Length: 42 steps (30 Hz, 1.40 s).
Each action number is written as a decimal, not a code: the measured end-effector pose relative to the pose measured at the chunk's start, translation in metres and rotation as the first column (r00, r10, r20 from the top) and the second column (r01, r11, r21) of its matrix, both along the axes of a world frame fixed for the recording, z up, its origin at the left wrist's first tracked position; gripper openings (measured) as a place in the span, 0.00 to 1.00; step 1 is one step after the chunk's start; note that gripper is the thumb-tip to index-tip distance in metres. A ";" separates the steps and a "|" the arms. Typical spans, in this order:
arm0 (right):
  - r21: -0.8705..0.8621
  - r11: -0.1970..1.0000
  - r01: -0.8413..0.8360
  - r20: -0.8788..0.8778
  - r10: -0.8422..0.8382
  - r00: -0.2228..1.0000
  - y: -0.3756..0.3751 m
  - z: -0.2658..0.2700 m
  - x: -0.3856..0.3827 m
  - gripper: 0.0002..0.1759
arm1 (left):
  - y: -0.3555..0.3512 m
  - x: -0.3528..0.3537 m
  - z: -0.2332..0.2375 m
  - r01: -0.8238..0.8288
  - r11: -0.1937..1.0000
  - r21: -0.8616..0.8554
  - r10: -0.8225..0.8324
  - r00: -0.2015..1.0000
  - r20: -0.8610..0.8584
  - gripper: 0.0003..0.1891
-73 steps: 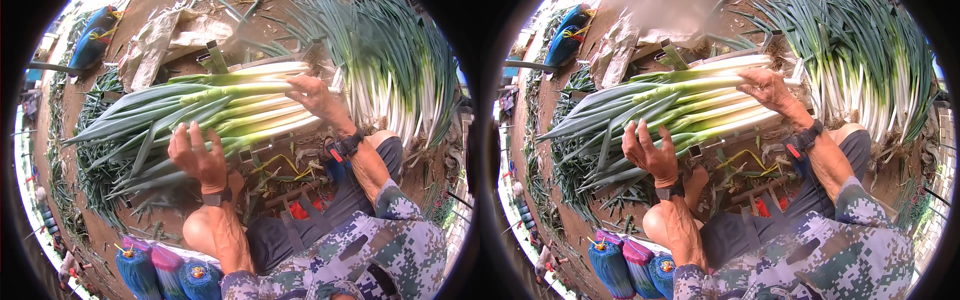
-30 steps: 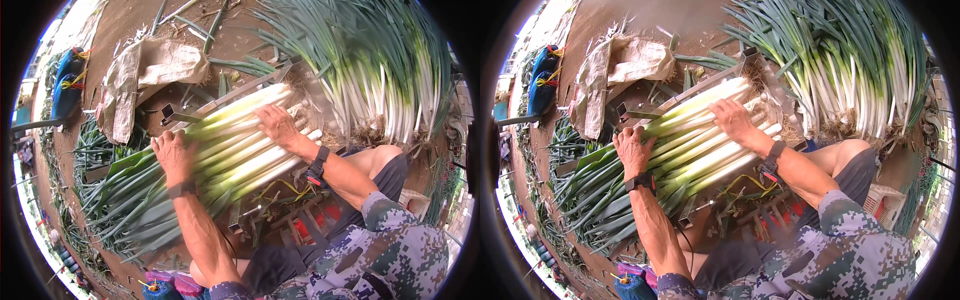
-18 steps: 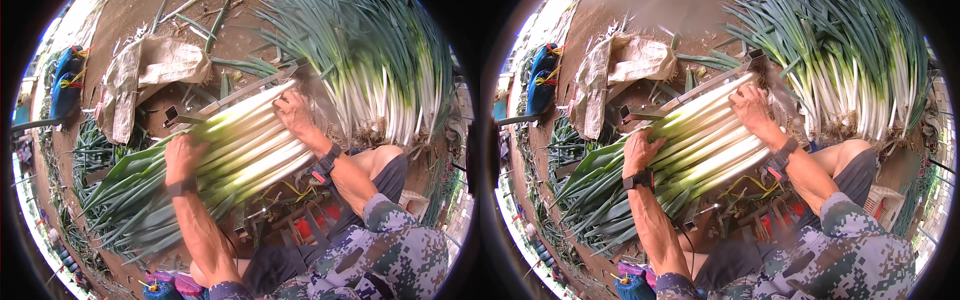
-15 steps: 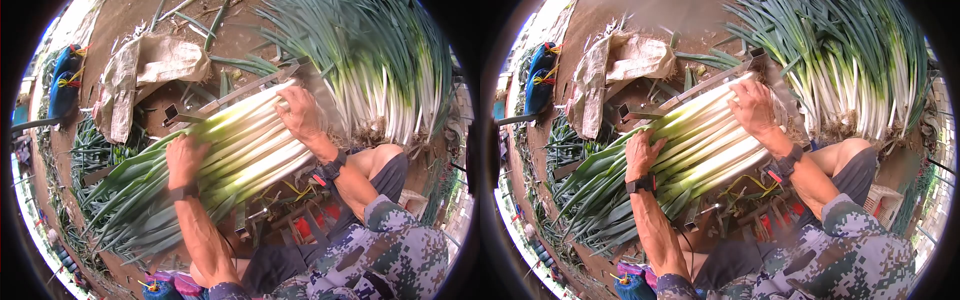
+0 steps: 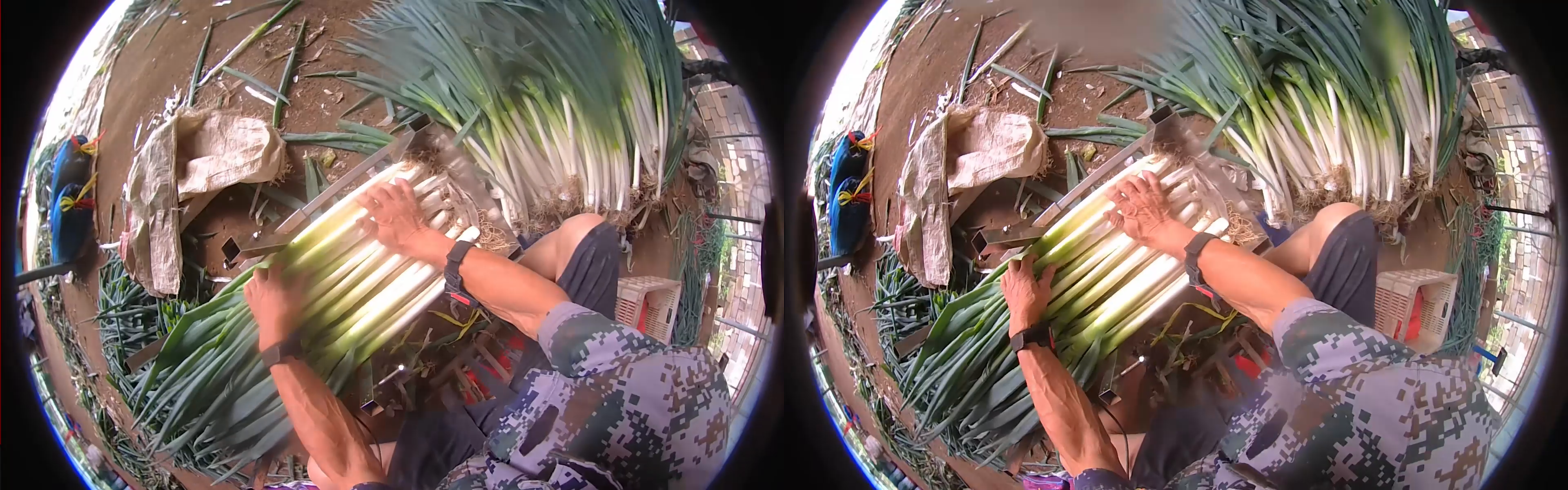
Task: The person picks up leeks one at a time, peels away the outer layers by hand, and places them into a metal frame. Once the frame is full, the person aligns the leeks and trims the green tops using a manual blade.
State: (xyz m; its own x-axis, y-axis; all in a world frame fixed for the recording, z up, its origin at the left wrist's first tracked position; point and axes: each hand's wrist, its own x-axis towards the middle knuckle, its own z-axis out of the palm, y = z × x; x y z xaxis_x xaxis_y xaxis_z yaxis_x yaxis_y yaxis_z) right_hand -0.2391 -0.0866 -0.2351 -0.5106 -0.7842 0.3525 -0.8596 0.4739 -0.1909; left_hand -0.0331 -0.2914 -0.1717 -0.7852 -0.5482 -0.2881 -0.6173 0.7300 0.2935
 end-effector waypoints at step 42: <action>0.565 0.704 0.430 0.638 -0.703 0.314 0.324 -0.103 -0.203 0.45 | 0.037 0.056 0.046 -0.036 0.978 0.204 0.043 0.999 -0.032 0.46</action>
